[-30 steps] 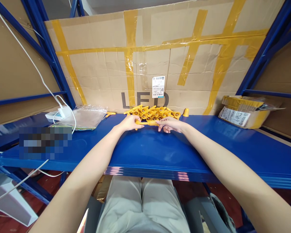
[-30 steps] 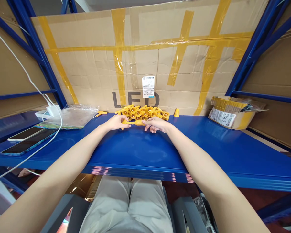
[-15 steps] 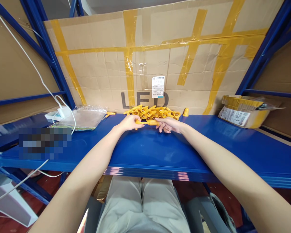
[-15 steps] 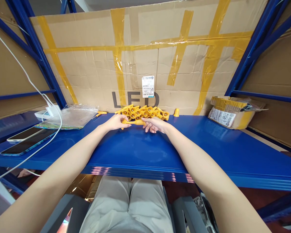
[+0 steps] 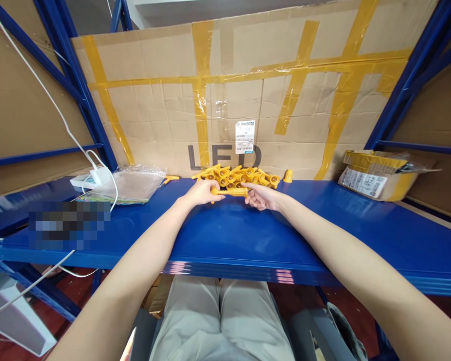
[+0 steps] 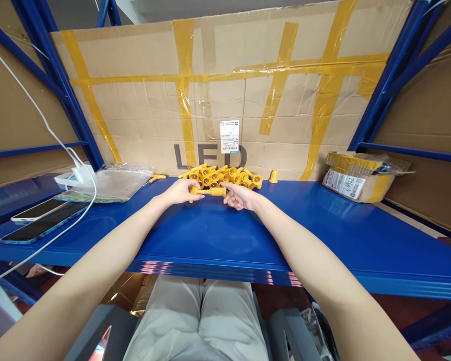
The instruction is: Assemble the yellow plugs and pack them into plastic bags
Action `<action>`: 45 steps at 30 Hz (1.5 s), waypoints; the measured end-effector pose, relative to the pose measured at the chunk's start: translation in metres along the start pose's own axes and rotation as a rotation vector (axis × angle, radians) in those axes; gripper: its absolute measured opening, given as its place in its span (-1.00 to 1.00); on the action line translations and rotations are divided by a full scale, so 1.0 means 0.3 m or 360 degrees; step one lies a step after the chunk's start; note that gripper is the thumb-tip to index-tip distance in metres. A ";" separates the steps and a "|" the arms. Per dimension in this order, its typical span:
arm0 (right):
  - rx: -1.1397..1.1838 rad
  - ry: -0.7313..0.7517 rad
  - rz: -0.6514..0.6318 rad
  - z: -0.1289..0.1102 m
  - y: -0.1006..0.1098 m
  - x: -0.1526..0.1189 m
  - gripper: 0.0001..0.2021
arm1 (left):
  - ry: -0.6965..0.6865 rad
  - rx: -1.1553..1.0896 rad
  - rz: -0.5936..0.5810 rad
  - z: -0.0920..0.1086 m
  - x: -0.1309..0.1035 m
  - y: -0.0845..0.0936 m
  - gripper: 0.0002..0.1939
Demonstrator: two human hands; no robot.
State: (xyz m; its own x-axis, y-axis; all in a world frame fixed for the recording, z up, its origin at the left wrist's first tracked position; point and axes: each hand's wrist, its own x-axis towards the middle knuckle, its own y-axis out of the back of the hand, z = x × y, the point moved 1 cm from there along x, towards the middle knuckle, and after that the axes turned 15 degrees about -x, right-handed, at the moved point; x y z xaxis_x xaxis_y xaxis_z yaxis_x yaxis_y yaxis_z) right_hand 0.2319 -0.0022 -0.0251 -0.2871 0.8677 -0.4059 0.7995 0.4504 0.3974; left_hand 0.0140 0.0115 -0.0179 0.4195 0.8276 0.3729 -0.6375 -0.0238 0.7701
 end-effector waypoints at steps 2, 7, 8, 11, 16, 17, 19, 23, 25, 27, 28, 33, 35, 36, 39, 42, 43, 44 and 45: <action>0.0014 -0.0004 0.0000 0.002 0.002 0.003 -0.44 | 0.0006 0.0010 -0.0001 0.002 -0.001 0.000 -0.66; 0.0034 -0.0003 -0.0007 0.004 0.004 0.007 -0.43 | -0.0023 0.0027 0.0016 0.003 -0.003 0.000 -0.65; 0.0035 -0.0003 -0.0008 0.004 0.004 0.007 -0.43 | -0.0028 0.0029 0.0018 0.002 -0.002 0.000 -0.64; 0.0053 -0.0017 0.0001 0.003 0.004 0.007 -0.41 | -0.0035 0.0027 0.0021 -0.004 0.000 -0.001 -0.63; 0.0105 -0.0004 -0.0042 0.010 0.012 0.015 -0.34 | -0.0070 -0.0043 0.0060 -0.019 0.005 -0.001 -0.63; 0.0116 0.0004 -0.0051 0.013 0.014 0.016 -0.33 | -0.0071 -0.0061 0.0063 -0.023 0.006 -0.001 -0.63; 0.0155 0.0018 -0.0064 0.016 0.017 0.017 -0.35 | -0.0068 -0.0098 0.0054 -0.028 0.006 -0.002 -0.62; 0.0308 0.0098 -0.0101 0.018 0.012 0.016 -0.55 | -0.0083 -0.0165 0.0020 -0.031 0.005 -0.007 -0.59; 0.0416 0.0161 -0.0069 0.018 0.008 0.018 -0.70 | -0.0066 -0.0265 -0.0005 -0.036 0.006 -0.003 -0.56; 0.0510 0.0213 -0.0011 0.018 0.004 0.021 -0.79 | -0.0001 -0.0435 0.0025 -0.053 0.008 0.015 -0.54; 0.0541 0.0229 0.0014 0.017 0.003 0.022 -0.80 | 0.0054 -0.0515 0.0074 -0.068 0.009 0.029 -0.53; 0.0526 0.0219 0.0025 0.016 0.002 0.022 -0.77 | 0.0586 -0.0023 0.0809 -0.207 -0.017 0.124 -0.67; 0.0506 0.0207 0.0009 0.017 0.001 0.021 -0.77 | 0.0919 0.0209 0.0914 -0.268 -0.036 0.141 -0.56; 0.0502 0.0201 0.0010 0.017 0.000 0.021 -0.76 | 0.1095 0.0281 0.0928 -0.294 -0.045 0.144 -0.48; 0.0505 0.0182 0.0045 0.019 -0.002 0.023 -0.77 | 0.1385 0.0389 0.0821 -0.345 -0.056 0.137 -0.34; 0.0497 0.0163 0.0053 0.020 -0.005 0.023 -0.76 | 0.1454 0.0442 0.0682 -0.362 -0.051 0.130 -0.36; 0.0494 0.0162 0.0051 0.020 -0.005 0.023 -0.76 | 0.1465 0.0455 0.0647 -0.364 -0.048 0.129 -0.37; 0.0491 0.0163 0.0050 0.020 -0.006 0.023 -0.76 | 0.1471 0.0468 0.0619 -0.364 -0.046 0.130 -0.38; 0.0489 0.0165 0.0049 0.020 -0.006 0.023 -0.76 | 0.1473 0.0477 0.0597 -0.364 -0.045 0.131 -0.39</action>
State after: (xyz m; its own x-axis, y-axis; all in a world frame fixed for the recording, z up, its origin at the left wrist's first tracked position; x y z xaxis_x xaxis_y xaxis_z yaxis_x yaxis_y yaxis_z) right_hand 0.2317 0.0017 -0.0334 -0.2996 0.9039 -0.3052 0.9260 0.3525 0.1350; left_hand -0.0871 0.0607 -0.0492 -0.5124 0.8418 0.1696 -0.3848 -0.4017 0.8310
